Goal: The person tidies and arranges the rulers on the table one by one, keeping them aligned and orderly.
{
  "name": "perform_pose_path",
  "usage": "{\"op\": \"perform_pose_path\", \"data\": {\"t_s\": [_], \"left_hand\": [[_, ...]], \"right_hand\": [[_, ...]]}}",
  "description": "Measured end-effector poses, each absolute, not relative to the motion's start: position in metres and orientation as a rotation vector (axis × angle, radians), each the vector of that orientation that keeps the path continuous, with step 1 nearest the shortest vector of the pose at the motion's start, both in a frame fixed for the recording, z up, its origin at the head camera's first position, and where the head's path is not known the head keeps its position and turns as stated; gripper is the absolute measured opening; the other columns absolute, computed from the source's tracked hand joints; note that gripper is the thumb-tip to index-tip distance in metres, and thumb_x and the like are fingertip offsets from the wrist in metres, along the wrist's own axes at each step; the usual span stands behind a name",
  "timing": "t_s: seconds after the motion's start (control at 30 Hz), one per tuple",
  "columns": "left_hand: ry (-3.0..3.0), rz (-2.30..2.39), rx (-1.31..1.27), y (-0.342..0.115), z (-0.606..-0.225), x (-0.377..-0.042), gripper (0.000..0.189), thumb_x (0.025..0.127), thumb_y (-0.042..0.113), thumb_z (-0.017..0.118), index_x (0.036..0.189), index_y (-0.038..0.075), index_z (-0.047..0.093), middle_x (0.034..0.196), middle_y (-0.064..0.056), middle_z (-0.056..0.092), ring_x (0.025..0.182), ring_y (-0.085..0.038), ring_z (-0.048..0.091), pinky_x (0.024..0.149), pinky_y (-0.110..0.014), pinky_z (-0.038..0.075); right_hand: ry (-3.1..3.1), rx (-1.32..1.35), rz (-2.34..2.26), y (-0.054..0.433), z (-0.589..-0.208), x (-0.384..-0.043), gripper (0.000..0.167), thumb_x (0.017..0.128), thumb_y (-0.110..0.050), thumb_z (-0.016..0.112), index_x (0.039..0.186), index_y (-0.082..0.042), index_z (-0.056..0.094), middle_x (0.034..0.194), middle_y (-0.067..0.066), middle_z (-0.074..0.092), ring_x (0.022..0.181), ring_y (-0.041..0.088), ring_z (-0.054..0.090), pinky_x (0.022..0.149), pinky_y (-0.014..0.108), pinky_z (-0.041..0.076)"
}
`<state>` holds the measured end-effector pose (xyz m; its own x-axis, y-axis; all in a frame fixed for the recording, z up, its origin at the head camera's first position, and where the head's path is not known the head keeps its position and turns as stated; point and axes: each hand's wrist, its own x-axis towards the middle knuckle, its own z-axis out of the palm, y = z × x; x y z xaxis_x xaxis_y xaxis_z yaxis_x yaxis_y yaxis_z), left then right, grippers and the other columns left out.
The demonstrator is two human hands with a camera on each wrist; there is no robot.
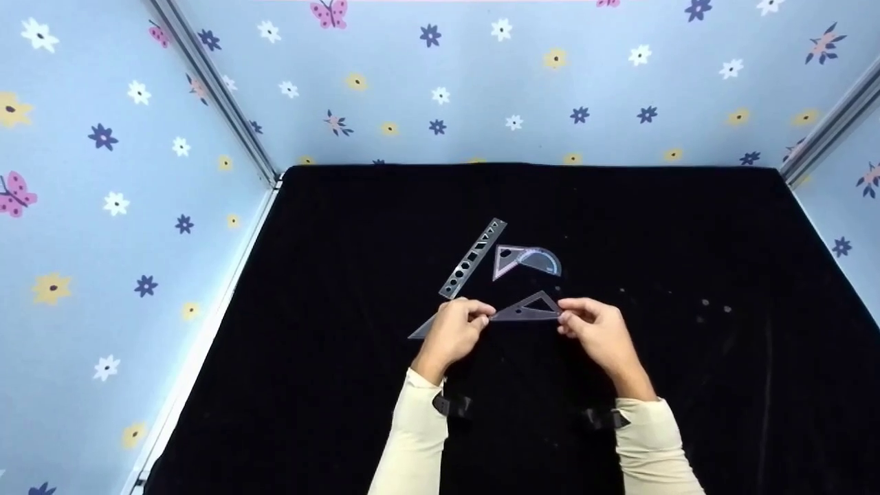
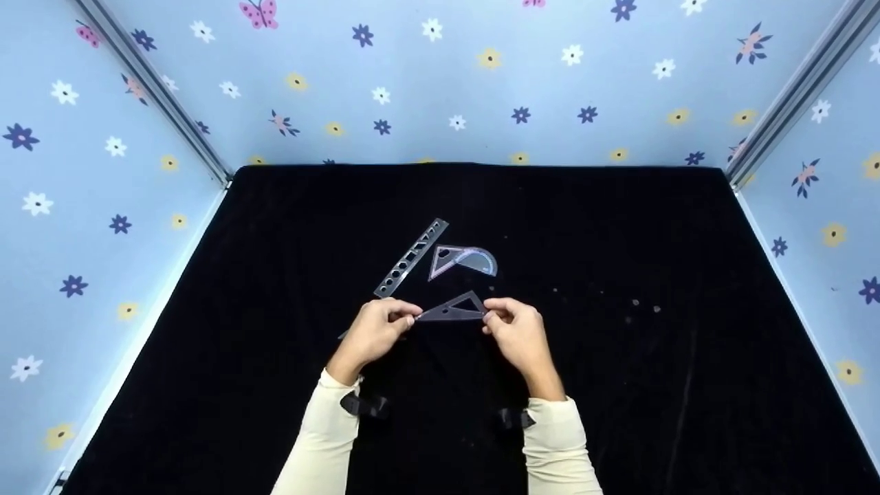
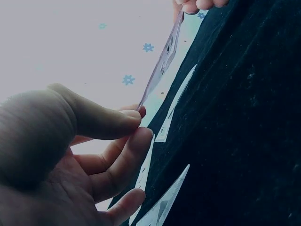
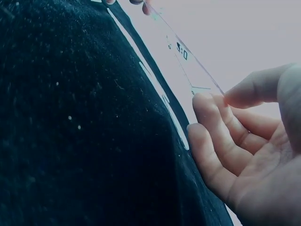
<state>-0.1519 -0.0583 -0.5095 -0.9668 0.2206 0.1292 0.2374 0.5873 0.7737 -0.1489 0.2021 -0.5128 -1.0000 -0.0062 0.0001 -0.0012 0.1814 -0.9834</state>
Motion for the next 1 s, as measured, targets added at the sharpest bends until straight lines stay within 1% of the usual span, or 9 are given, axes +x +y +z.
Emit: {"op": "perform_pose_path", "data": {"t_s": [0.13,0.23,0.3,0.4,0.5,0.67,0.83,1.0], "left_hand": [[-2.781,-1.352,-0.435,-0.06,-0.51,-0.152,0.018,0.09,0.004,0.068,0.104,0.009,0.079,0.094,-0.002,0.069,0.083,-0.014,0.062,0.078,-0.029,0.05],[-2.787,-1.326,-0.454,-0.06,-0.51,-0.152,0.018,0.09,0.004,0.068,0.104,0.008,0.079,0.093,-0.002,0.069,0.082,-0.014,0.062,0.077,-0.029,0.051],[-2.803,-1.299,-0.476,-0.06,-0.511,-0.152,0.019,0.09,0.003,0.067,0.103,0.008,0.079,0.093,-0.002,0.068,0.081,-0.013,0.061,0.077,-0.029,0.051],[-2.831,-1.248,-0.506,-0.06,-0.512,-0.152,0.019,0.09,0.004,0.066,0.102,0.009,0.079,0.092,-0.002,0.069,0.081,-0.015,0.061,0.077,-0.03,0.051],[-2.872,-1.156,-0.496,-0.062,-0.513,-0.15,0.019,0.088,0.007,0.066,0.099,0.013,0.08,0.092,-0.001,0.07,0.085,-0.017,0.064,0.081,-0.033,0.051],[-2.929,-1.014,-0.452,-0.063,-0.511,-0.15,0.017,0.087,0.011,0.069,0.096,0.019,0.081,0.094,0.002,0.071,0.093,-0.018,0.067,0.085,-0.036,0.051],[-2.947,-1.005,-0.479,-0.058,-0.514,-0.149,0.017,0.087,0.012,0.069,0.097,0.02,0.081,0.092,0.003,0.069,0.092,-0.018,0.066,0.083,-0.036,0.051],[-2.927,-1.012,-0.464,-0.055,-0.514,-0.151,0.016,0.087,0.011,0.071,0.095,0.02,0.081,0.088,0.007,0.066,0.087,-0.016,0.065,0.079,-0.035,0.051]], "right_hand": [[2.454,-0.034,-1.879,0.205,-0.511,-0.15,0.022,0.091,0.008,0.062,0.112,0.011,0.069,0.085,0.019,0.071,0.068,0.019,0.068,0.056,0.022,0.051],[2.479,-0.089,-1.789,0.208,-0.512,-0.151,0.025,0.091,0.008,0.062,0.114,0.012,0.068,0.087,0.022,0.07,0.07,0.023,0.067,0.056,0.023,0.049],[2.49,-0.114,-1.745,0.209,-0.513,-0.151,0.026,0.09,0.008,0.063,0.115,0.012,0.068,0.087,0.021,0.069,0.069,0.023,0.067,0.057,0.023,0.049],[2.507,-0.128,-1.701,0.21,-0.515,-0.15,0.026,0.088,0.007,0.065,0.114,0.009,0.069,0.084,0.016,0.069,0.067,0.019,0.065,0.06,0.023,0.05],[2.523,-0.158,-1.672,0.209,-0.518,-0.149,0.026,0.087,0.006,0.067,0.112,0.008,0.071,0.083,0.013,0.07,0.066,0.017,0.065,0.063,0.023,0.052],[2.547,-0.205,-1.622,0.207,-0.523,-0.15,0.025,0.087,0.004,0.067,0.111,0.008,0.071,0.087,0.013,0.072,0.067,0.019,0.066,0.063,0.024,0.053],[2.59,-0.141,-1.572,0.209,-0.524,-0.145,0.022,0.086,0.006,0.066,0.106,0.007,0.073,0.081,0.009,0.071,0.065,0.018,0.065,0.061,0.024,0.052],[2.629,-0.153,-1.53,0.212,-0.521,-0.147,0.019,0.086,0.004,0.067,0.104,0.004,0.074,0.082,0.007,0.072,0.066,0.018,0.065,0.06,0.024,0.052]]}}
